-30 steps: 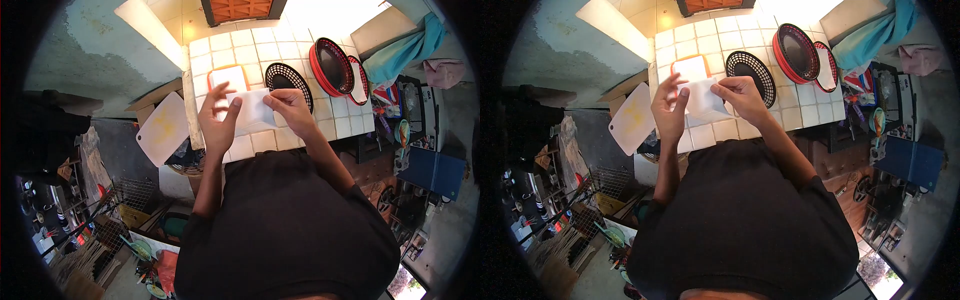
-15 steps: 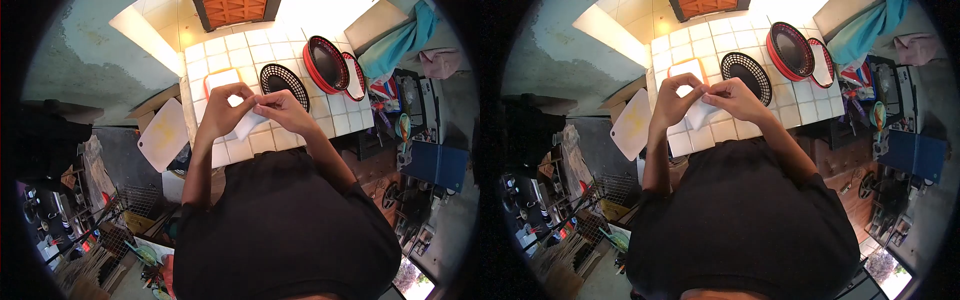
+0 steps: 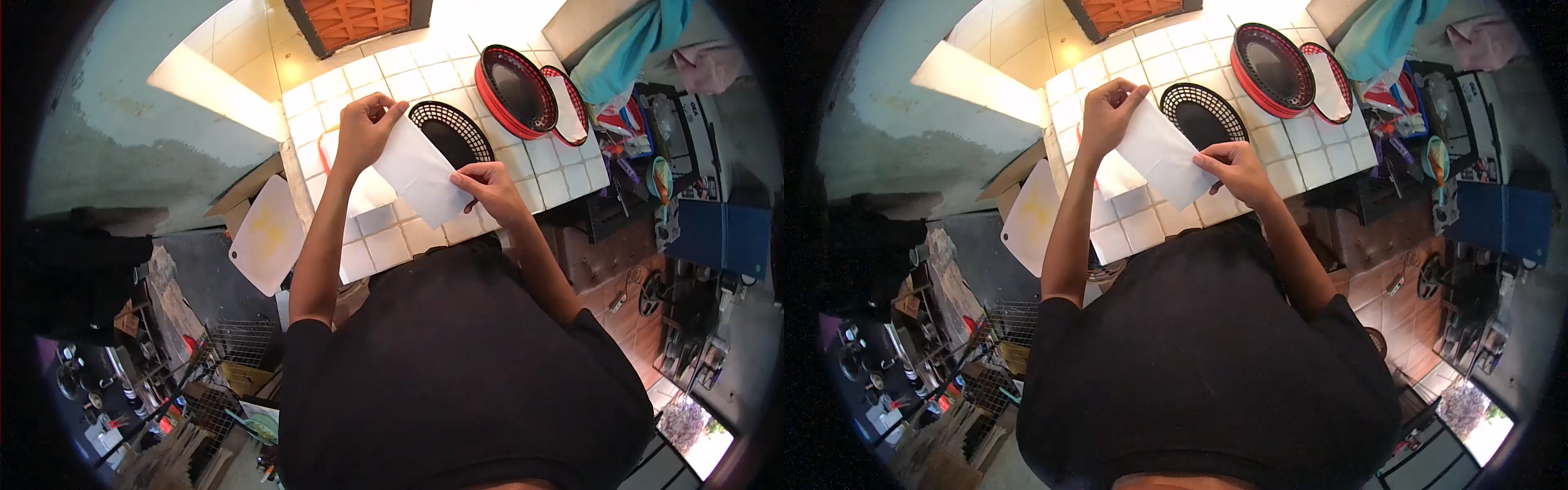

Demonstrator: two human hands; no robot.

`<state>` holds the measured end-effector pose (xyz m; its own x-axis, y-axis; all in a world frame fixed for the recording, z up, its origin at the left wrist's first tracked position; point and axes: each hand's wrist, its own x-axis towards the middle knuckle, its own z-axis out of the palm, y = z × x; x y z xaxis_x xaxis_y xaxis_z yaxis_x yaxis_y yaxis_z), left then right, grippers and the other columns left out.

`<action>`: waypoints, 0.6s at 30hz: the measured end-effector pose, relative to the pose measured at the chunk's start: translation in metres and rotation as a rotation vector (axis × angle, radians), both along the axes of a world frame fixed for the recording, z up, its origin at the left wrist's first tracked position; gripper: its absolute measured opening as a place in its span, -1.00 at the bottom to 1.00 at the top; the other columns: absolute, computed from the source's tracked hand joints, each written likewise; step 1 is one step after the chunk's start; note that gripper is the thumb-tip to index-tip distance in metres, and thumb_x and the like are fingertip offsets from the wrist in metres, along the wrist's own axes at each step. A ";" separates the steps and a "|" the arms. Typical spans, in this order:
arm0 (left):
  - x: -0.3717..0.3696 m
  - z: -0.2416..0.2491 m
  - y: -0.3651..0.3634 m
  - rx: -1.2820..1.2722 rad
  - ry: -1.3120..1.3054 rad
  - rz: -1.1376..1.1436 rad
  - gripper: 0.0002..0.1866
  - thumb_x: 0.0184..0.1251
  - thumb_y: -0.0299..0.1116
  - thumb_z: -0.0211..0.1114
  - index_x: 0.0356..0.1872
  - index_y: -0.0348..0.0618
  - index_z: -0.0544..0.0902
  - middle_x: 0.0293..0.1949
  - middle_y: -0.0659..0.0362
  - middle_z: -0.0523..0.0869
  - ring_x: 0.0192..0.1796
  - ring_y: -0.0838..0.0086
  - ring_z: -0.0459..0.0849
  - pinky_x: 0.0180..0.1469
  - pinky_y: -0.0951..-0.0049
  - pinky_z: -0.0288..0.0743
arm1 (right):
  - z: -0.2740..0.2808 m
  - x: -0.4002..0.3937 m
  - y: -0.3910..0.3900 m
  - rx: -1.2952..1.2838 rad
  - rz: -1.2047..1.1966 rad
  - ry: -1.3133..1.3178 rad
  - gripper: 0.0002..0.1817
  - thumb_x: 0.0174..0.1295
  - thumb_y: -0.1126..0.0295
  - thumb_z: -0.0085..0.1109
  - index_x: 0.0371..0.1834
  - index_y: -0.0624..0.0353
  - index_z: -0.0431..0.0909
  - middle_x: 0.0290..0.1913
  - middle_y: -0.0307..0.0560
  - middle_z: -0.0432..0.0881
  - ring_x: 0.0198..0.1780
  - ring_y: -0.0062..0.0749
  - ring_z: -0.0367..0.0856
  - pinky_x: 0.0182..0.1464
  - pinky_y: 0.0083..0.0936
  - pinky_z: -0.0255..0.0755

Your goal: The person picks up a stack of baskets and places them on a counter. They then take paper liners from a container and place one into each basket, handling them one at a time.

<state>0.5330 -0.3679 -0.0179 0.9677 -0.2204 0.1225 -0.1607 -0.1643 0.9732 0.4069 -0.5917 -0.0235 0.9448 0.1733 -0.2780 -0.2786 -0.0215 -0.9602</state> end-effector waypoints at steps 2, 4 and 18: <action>0.015 -0.015 -0.012 0.070 -0.022 -0.072 -0.72 0.39 -0.25 0.42 -0.39 -0.28 0.72 -0.67 0.25 0.62 -0.60 0.66 0.49 -0.51 0.51 0.33 | -0.011 -0.004 -0.006 0.061 -0.081 0.089 -0.75 0.35 0.36 0.34 -0.16 0.39 0.73 -0.37 -0.16 0.72 -0.38 -0.61 0.64 -0.43 -0.63 0.54; 0.027 -0.022 -0.026 0.198 -0.070 -0.064 -0.72 0.38 -0.24 0.44 -0.39 -0.29 0.71 -0.68 0.24 0.60 -0.61 0.67 0.48 -0.52 0.50 0.30 | -0.024 -0.004 -0.012 0.098 -0.212 0.074 -0.80 0.34 0.41 0.32 -0.13 0.36 0.71 -0.36 -0.15 0.72 -0.42 -0.56 0.67 -0.52 -0.61 0.55; 0.065 -0.075 -0.074 0.821 -0.272 -0.107 -0.64 0.42 0.00 0.31 -0.30 -0.12 0.72 -0.52 0.04 0.75 -0.42 0.11 0.75 -0.32 0.14 0.57 | -0.052 0.019 -0.017 -0.622 -0.489 -0.097 -0.79 0.20 0.46 0.28 -0.10 0.23 0.69 -0.44 0.06 0.70 -0.41 -0.19 0.74 -0.30 -0.29 0.58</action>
<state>0.5982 -0.4424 -0.0927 0.8969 -0.4285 0.1090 -0.4251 -0.7682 0.4787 0.4255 -0.6085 -0.0756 0.8987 -0.4271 -0.0999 -0.3106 -0.4587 -0.8326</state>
